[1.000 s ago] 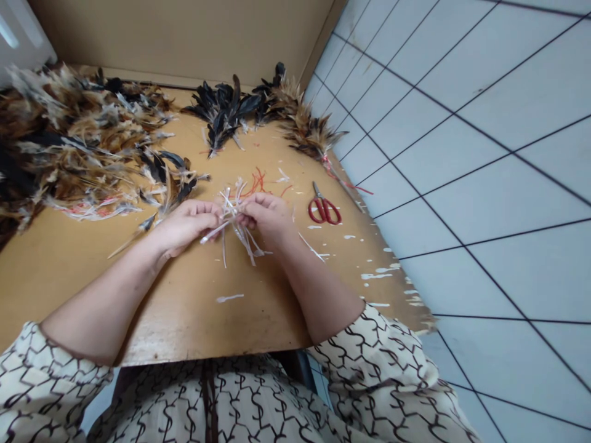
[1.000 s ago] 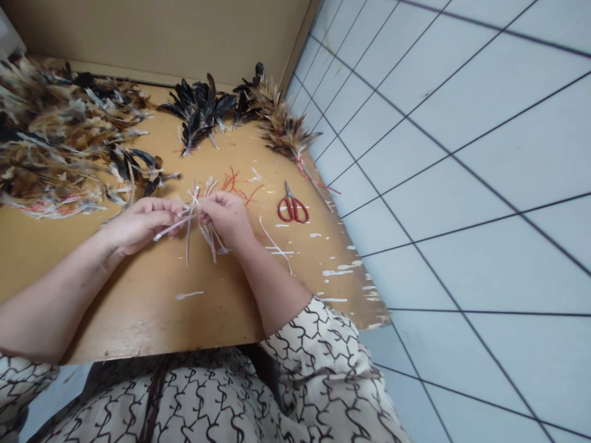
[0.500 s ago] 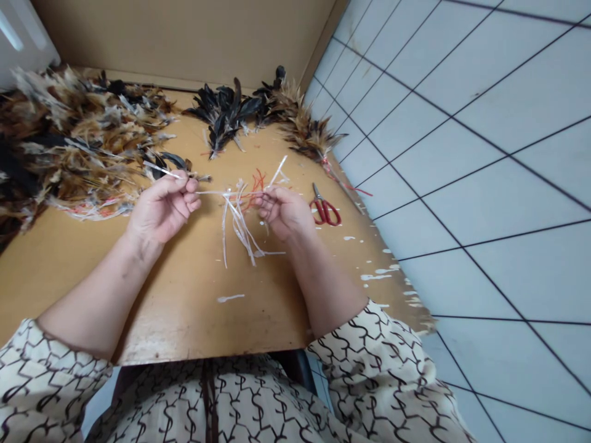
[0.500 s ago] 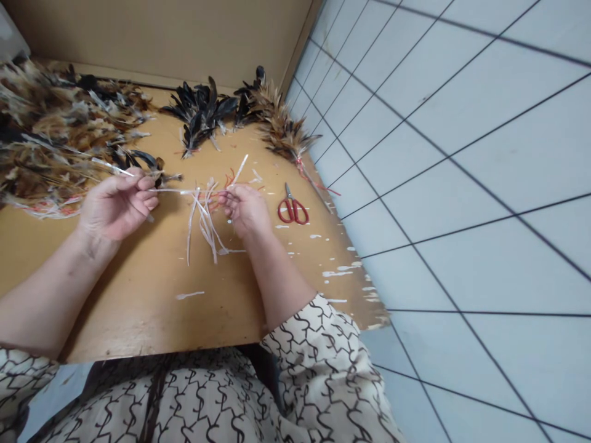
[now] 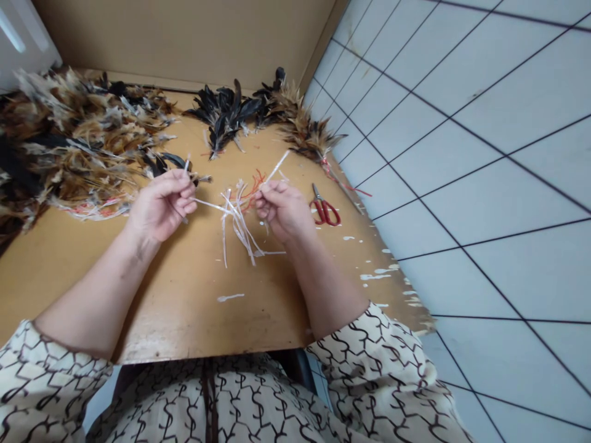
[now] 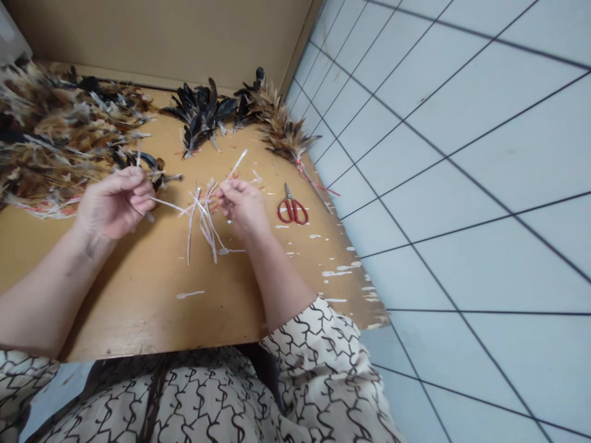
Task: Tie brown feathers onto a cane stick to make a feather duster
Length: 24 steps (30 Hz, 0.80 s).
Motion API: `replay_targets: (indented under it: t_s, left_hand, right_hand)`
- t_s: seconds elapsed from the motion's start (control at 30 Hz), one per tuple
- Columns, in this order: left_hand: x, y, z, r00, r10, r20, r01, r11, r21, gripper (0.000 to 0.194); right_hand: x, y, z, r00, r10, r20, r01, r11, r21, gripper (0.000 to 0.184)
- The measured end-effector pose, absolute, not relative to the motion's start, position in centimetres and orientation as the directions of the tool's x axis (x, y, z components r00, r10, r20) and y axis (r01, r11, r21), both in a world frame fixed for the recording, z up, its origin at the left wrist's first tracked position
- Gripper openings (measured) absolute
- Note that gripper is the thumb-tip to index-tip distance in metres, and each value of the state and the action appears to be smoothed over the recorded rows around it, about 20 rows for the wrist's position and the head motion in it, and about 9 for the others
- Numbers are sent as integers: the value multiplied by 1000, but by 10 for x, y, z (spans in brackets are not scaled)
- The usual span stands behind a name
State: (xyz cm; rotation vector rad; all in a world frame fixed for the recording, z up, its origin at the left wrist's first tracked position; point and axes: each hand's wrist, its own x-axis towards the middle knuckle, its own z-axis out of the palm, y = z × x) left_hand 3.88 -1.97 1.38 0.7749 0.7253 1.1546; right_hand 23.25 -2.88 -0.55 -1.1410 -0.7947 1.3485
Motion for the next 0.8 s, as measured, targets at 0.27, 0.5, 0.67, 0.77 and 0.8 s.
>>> replay_targets:
  t_s: [0.27,0.5,0.67,0.77,0.8]
  left_hand:
    - [41,-20,9,357,911,-207,-409,352,842,17]
    - [46,-23,3,340,914,-221,-290,325,900,8]
    - [59,-32,-3,396,889,-229,-165,314,935,15]
    - [62,-35,-4,412,881,-233,-122,306,944,19]
    - [62,-35,-4,416,879,-231,-110,300,947,19]
  right_hand:
    - [241,-24,-8,243,962,-123,-341,-34,-939,20]
    - [227,-34,-9,13,991,-131,-315,-121,-941,16]
    - [211,-43,-16,-113,991,-73,-279,-103,-955,26]
    - [208,-45,-16,-135,990,-48,-247,-81,-966,26]
    - [208,-46,-16,-138,990,-44,-236,-76,-969,26]
